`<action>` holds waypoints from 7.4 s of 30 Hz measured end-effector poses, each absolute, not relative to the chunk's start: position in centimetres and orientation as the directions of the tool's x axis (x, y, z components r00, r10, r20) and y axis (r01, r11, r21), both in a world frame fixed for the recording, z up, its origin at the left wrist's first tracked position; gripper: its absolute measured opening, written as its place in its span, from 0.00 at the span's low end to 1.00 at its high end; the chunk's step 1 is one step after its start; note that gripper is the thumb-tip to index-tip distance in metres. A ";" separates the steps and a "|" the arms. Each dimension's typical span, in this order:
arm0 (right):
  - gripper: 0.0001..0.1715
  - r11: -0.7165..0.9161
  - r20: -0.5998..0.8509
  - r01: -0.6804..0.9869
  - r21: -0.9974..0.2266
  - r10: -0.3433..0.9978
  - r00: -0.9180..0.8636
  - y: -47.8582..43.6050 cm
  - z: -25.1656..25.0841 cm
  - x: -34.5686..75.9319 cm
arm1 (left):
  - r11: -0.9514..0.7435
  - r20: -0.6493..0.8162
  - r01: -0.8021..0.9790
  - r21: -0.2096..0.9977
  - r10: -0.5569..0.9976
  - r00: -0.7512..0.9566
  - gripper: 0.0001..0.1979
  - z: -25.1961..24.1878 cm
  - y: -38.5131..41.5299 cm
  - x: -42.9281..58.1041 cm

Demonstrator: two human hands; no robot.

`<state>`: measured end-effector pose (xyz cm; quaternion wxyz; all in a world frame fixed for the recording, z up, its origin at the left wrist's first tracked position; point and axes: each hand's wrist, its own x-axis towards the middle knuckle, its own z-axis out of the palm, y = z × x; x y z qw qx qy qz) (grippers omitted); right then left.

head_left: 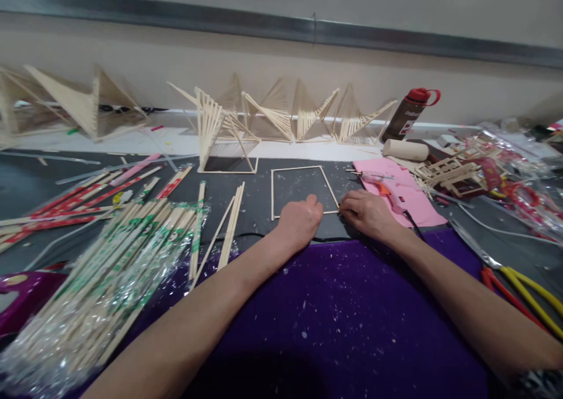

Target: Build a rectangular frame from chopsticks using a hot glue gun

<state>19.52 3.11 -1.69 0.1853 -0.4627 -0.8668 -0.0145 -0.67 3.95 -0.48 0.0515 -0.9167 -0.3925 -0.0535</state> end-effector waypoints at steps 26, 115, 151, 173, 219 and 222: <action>0.12 0.582 0.400 0.793 -0.177 0.779 -0.483 3.1 -2.5 20.0 | -0.441 -0.073 0.858 0.262 0.878 0.474 0.14 2.6 5.3 -9.9; 0.11 0.562 0.392 0.816 -0.135 0.786 -0.477 3.0 -2.6 19.6 | -0.290 0.028 0.835 0.467 0.949 0.314 0.15 0.9 5.2 -9.4; 0.13 0.564 0.467 0.821 -0.090 0.752 -0.465 2.2 -1.9 19.4 | -0.320 0.140 0.904 0.284 0.946 0.291 0.14 1.7 5.4 -10.6; 0.14 0.651 0.332 0.758 0.041 0.706 -0.625 2.1 -2.2 16.6 | -0.518 0.105 0.813 0.268 0.854 0.509 0.11 0.0 5.6 -10.0; 0.13 0.584 0.290 0.750 -0.311 0.810 -0.510 1.8 0.8 19.1 | -0.405 0.258 0.651 0.642 0.914 0.314 0.06 1.3 3.7 -7.4; 0.11 0.511 0.278 0.695 -0.506 0.859 -0.429 1.3 1.2 18.4 | -0.092 0.072 0.169 0.981 0.990 0.122 0.10 2.0 3.9 -7.3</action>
